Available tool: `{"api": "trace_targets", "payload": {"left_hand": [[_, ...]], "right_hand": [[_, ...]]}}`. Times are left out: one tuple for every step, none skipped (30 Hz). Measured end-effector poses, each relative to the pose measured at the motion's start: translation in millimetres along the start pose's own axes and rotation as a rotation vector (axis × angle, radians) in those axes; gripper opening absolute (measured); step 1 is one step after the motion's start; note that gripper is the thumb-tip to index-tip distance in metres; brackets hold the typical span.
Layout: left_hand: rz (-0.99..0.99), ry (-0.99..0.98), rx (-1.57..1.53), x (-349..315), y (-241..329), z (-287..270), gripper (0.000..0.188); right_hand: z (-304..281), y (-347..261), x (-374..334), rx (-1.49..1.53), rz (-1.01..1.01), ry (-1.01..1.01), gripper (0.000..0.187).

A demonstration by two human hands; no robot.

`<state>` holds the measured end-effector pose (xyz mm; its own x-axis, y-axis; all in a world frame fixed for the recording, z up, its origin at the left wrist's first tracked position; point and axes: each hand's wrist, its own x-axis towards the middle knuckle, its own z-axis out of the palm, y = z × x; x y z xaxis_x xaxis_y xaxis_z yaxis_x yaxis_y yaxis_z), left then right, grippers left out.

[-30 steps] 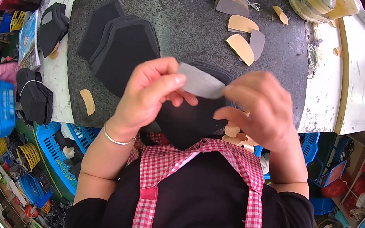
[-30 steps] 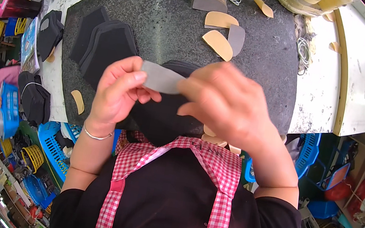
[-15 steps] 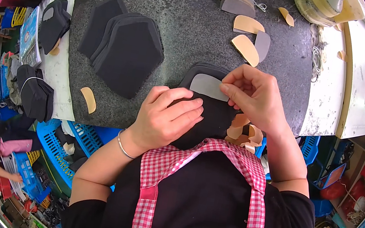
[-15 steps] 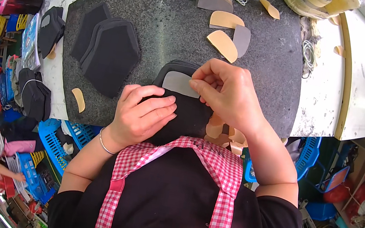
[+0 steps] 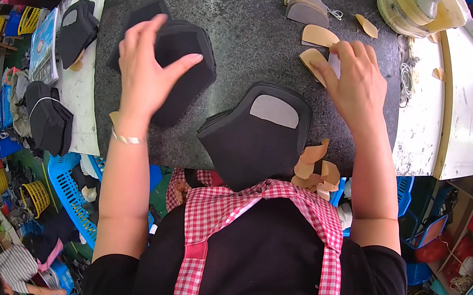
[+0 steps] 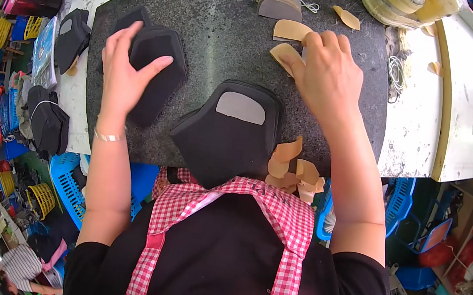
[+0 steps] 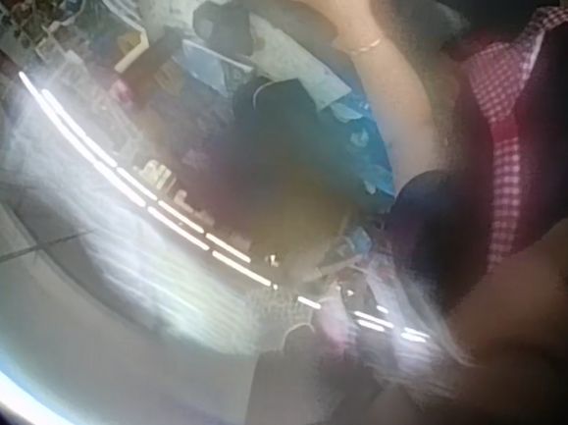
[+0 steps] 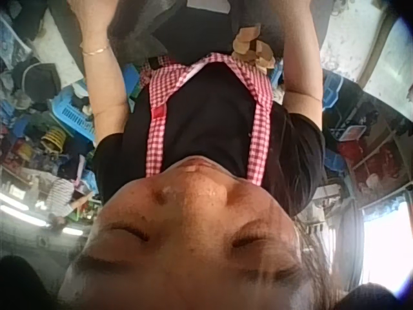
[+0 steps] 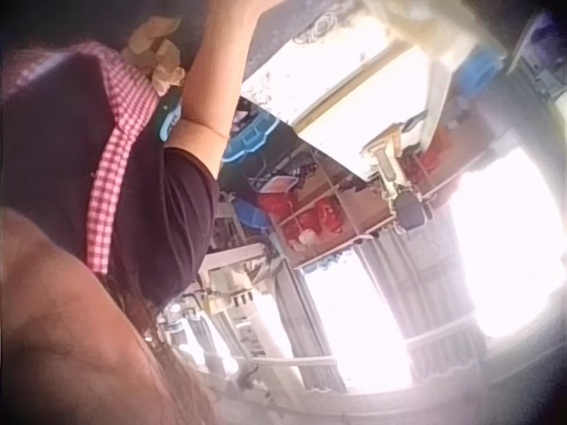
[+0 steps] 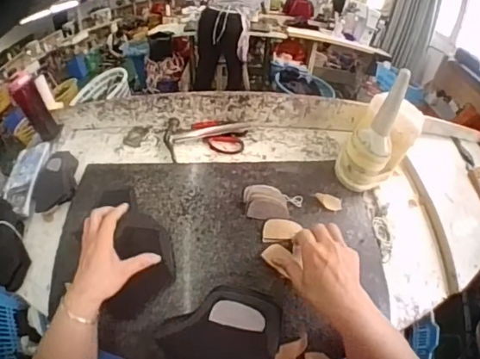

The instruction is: The person repeatedly picks up small beige and grey fabric pieces from a table and places them onto larger black fabric pieces. They handle the items one at a time, aligning the smaller pieces on the larger ones and stacking the completed units. The process continues throughout the clip, resulting in a growing stack of assembled fabric components.

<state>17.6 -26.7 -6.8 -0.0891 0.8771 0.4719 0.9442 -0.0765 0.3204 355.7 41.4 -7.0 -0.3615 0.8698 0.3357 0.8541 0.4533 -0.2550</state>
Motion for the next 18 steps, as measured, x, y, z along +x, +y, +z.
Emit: {"api": "trace_targets", "payload": {"left_hand": [[-0.079,-0.019,0.023,-1,-16,1,0.044],[-0.156,-0.044,0.038,-2,-33,6,0.045],[-0.207,-0.117,-0.093,3,-39,3,0.043],[-0.258,-0.190,-0.223,8,-44,2,0.040],[-0.307,-0.166,-0.325,6,-54,6,0.036],[-0.355,-0.138,-0.427,4,-64,12,0.032],[-0.404,-0.108,-0.527,0,-72,16,0.028],[-0.342,-0.014,-0.403,6,-52,11,0.013],[-0.205,0.064,-0.404,11,-49,5,0.012],[-0.068,0.142,-0.401,16,-46,1,0.011],[0.066,0.218,-0.400,18,-43,-3,0.010],[0.013,0.195,-0.538,16,-39,-11,0.011],[-0.041,0.171,-0.675,11,-32,-23,0.012],[-0.019,0.116,-0.616,13,-9,-34,0.015],[-0.009,0.106,-0.617,12,18,-44,0.015],[0.006,0.096,-0.622,11,46,-49,0.016],[0.095,0.023,-0.521,8,71,-50,0.017],[0.081,-0.082,-0.519,1,97,-49,0.019]], "right_hand": [[4,3,2,0.049,-0.011,-0.027,0.039],[7,4,5,0.090,-0.013,-0.061,0.035],[6,4,6,0.169,0.070,-0.139,0.032],[3,4,10,0.249,0.152,-0.216,0.029],[1,3,11,0.334,0.234,-0.298,0.026],[0,4,13,0.398,0.244,-0.298,0.023],[-1,5,15,0.464,0.251,-0.298,0.020],[-1,8,14,0.521,0.268,-0.297,0.017],[-1,10,14,0.541,0.266,-0.269,0.016],[0,12,12,0.562,0.262,-0.242,0.016],[1,13,11,0.579,0.261,-0.217,0.015],[-3,14,11,0.562,0.273,-0.233,0.016],[-11,12,13,0.545,0.284,-0.249,0.016],[-17,12,9,0.519,0.306,-0.260,0.016],[-19,11,7,0.513,0.284,-0.227,0.016],[-22,10,4,0.503,0.265,-0.190,0.016],[-24,8,1,0.494,0.249,-0.150,0.016],[-27,2,0,0.570,0.209,-0.124,0.014]]}}
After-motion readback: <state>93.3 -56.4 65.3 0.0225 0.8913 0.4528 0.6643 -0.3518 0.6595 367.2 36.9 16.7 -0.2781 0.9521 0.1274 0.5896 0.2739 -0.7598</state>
